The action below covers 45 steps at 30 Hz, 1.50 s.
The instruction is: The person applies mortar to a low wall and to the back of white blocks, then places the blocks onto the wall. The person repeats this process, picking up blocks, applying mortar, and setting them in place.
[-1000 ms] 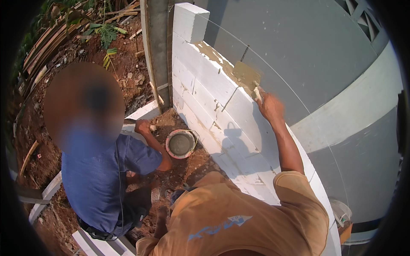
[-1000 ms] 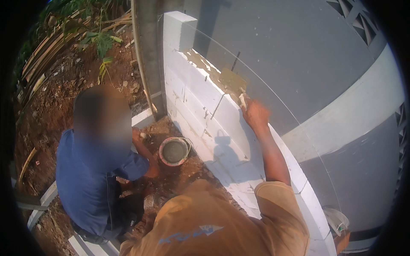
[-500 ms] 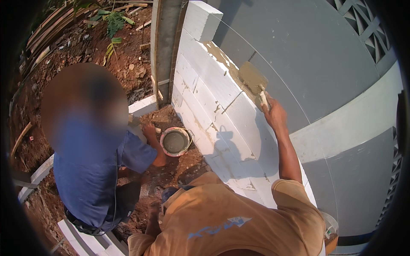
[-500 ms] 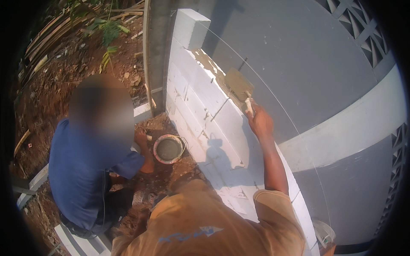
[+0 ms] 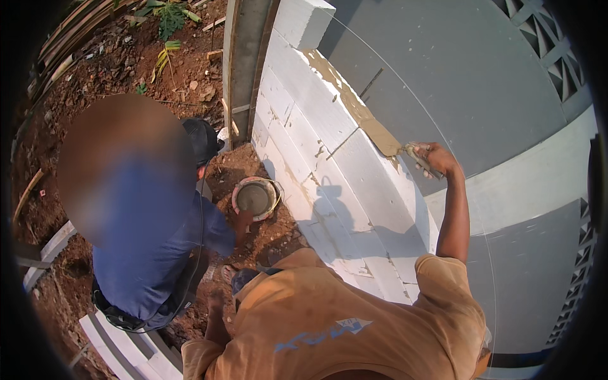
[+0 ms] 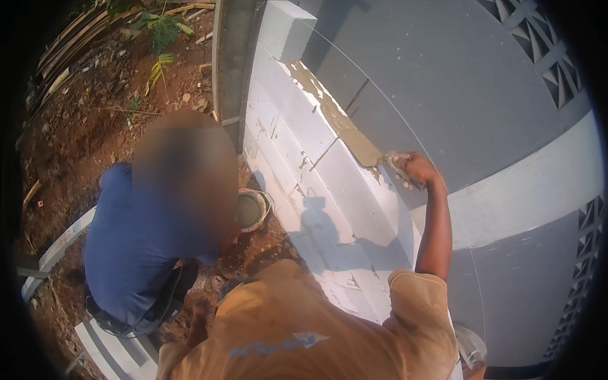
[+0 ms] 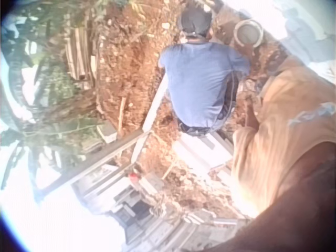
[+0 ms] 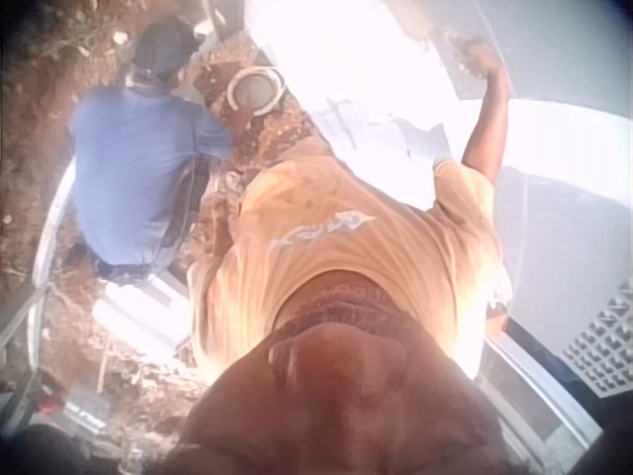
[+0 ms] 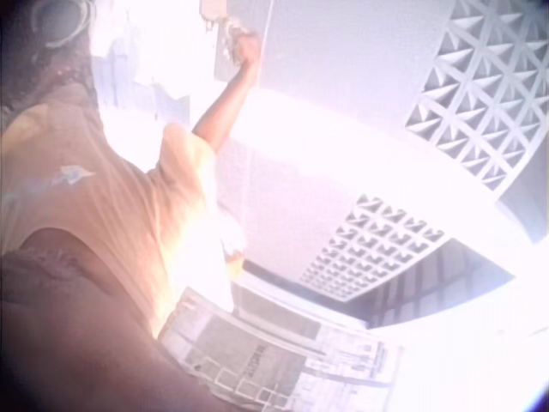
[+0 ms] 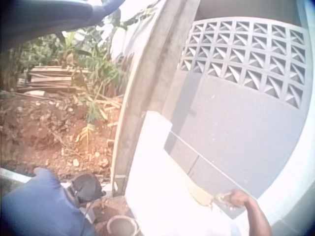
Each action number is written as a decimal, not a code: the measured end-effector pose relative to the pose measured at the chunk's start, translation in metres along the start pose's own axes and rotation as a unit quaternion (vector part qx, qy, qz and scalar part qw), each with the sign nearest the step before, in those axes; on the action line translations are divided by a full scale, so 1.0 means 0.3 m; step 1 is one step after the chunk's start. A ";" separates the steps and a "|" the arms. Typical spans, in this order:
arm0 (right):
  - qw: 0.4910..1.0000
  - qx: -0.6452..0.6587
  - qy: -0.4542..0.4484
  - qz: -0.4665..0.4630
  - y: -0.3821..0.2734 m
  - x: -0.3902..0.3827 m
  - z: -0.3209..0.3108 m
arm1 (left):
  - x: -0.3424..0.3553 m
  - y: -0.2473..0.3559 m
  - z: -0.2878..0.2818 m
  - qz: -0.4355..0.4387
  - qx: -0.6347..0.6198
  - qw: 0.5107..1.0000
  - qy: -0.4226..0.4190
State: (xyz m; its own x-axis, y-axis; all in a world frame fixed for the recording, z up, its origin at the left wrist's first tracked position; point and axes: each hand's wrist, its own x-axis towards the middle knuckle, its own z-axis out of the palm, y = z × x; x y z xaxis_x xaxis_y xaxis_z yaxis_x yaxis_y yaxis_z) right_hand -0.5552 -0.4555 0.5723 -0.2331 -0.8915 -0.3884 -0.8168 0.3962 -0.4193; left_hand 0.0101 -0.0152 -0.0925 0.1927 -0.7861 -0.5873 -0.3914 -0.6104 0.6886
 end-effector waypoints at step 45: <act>0.937 -0.164 0.299 -0.080 0.387 -0.323 0.324 | 0.095 0.400 0.007 0.014 0.015 0.999 -0.046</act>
State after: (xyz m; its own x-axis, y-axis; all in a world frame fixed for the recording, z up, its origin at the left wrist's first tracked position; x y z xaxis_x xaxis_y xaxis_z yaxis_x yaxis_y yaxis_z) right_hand -0.5761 -0.3018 0.4814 -0.2668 -0.9363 0.2285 -0.9621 0.2450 -0.1195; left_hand -0.0332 -0.1107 -0.0274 0.0990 -0.7895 -0.6056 -0.4223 -0.5844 0.6929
